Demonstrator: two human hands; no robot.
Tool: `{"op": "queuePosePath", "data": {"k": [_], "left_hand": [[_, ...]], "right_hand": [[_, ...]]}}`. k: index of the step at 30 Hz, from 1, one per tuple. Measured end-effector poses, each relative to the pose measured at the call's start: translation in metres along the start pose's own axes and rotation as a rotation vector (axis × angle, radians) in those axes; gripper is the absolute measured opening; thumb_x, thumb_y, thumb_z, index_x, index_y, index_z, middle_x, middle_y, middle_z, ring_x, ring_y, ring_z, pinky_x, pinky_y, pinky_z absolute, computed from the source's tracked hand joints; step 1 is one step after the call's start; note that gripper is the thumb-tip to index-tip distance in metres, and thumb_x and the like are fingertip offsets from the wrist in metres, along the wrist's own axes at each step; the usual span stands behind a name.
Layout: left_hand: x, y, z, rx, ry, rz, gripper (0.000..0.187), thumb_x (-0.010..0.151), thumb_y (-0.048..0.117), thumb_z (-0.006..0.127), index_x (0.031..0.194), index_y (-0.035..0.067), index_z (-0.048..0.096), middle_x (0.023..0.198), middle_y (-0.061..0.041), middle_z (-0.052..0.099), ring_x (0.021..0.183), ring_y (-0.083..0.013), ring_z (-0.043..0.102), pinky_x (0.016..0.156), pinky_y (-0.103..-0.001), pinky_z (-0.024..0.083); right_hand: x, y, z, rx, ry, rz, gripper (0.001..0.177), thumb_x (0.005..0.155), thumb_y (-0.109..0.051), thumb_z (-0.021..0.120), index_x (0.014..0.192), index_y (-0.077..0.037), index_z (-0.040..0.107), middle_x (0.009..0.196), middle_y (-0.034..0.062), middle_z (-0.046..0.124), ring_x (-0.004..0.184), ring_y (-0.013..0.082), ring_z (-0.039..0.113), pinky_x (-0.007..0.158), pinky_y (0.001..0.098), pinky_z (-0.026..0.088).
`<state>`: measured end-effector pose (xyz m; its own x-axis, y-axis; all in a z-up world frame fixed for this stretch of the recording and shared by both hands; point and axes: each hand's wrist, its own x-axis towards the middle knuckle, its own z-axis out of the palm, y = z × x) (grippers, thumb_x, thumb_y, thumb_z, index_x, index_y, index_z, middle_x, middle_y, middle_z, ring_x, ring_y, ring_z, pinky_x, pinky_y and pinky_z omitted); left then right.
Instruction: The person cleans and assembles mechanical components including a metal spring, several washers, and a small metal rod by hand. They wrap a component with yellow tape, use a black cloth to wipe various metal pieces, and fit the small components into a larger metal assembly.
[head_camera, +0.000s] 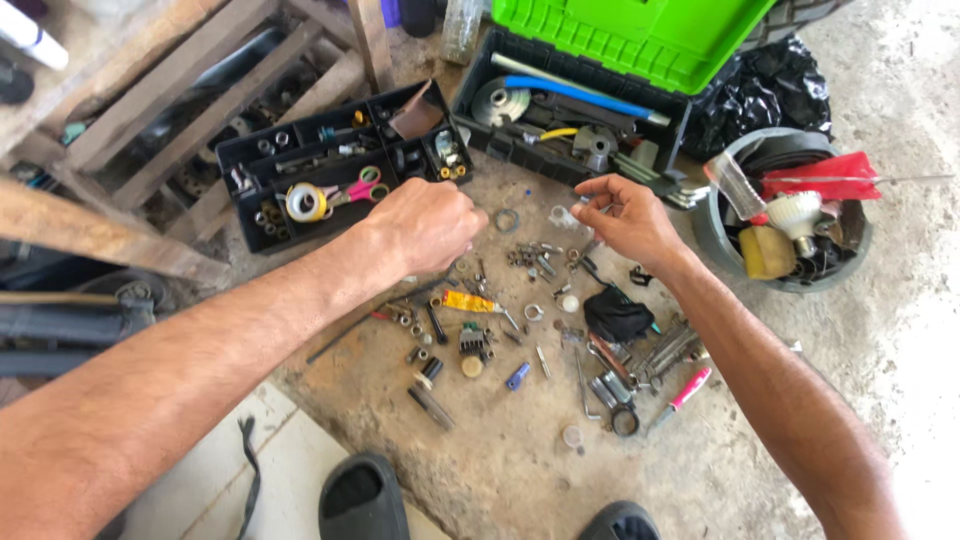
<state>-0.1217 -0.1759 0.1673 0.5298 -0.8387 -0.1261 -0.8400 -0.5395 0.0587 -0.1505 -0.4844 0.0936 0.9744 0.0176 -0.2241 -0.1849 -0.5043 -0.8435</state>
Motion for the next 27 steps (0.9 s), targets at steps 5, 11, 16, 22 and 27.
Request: {"op": "queuePosePath", "data": {"k": [5,11,16,22,27], "left_hand": [[0.0,0.03,0.036,-0.028,-0.102,-0.097,0.018,0.086,0.023,0.076,0.097,0.009,0.074,0.088,-0.015,0.074,0.086,-0.0332,0.074,0.073,-0.046,0.062],[-0.015,0.049,0.135,-0.221,-0.125,-0.282,0.024,0.087,0.02,0.075,0.108,0.009,0.072,0.097,-0.015,0.074,0.095,-0.033,0.073,0.083,-0.046,0.061],[-0.022,0.071,0.198,-0.283,-0.24,-0.366,0.067,0.084,-0.003,0.067,0.144,0.025,0.055,0.137,-0.011,0.06,0.123,-0.0314,0.062,0.098,-0.046,0.056],[-0.02,0.086,0.221,-0.256,-0.405,-0.277,0.071,0.095,0.0,0.061,0.152,0.039,0.042,0.164,-0.006,0.031,0.147,-0.0323,0.038,0.115,-0.053,0.039],[-0.02,0.084,0.229,-0.154,-0.464,-0.222,0.085,0.084,-0.004,0.072,0.154,0.029,0.039,0.162,-0.005,0.03,0.148,-0.0309,0.034,0.115,-0.051,0.038]], "right_hand": [[-0.005,0.016,0.012,-0.009,-0.022,0.0,0.037,0.091,-0.022,0.077,0.123,-0.006,0.068,0.085,0.0014,0.068,0.067,0.0063,0.059,0.057,0.0245,0.048],[-0.002,0.034,0.052,-0.028,-0.059,-0.013,0.038,0.089,-0.023,0.079,0.122,-0.008,0.069,0.088,0.0006,0.071,0.071,0.0084,0.063,0.063,0.0268,0.052],[-0.012,0.041,0.068,-0.238,-0.106,-0.082,0.04,0.088,-0.03,0.079,0.122,-0.011,0.07,0.09,0.001,0.076,0.079,0.0105,0.07,0.071,0.0298,0.055],[-0.024,0.052,0.07,-0.3,-0.13,-0.047,0.043,0.088,-0.032,0.077,0.124,-0.01,0.068,0.092,0.0013,0.076,0.082,0.0121,0.07,0.073,0.032,0.055],[-0.032,0.064,0.064,-0.272,-0.116,0.038,0.044,0.087,-0.032,0.077,0.124,-0.011,0.068,0.089,0.0002,0.076,0.08,0.012,0.069,0.073,0.0326,0.054]]}}
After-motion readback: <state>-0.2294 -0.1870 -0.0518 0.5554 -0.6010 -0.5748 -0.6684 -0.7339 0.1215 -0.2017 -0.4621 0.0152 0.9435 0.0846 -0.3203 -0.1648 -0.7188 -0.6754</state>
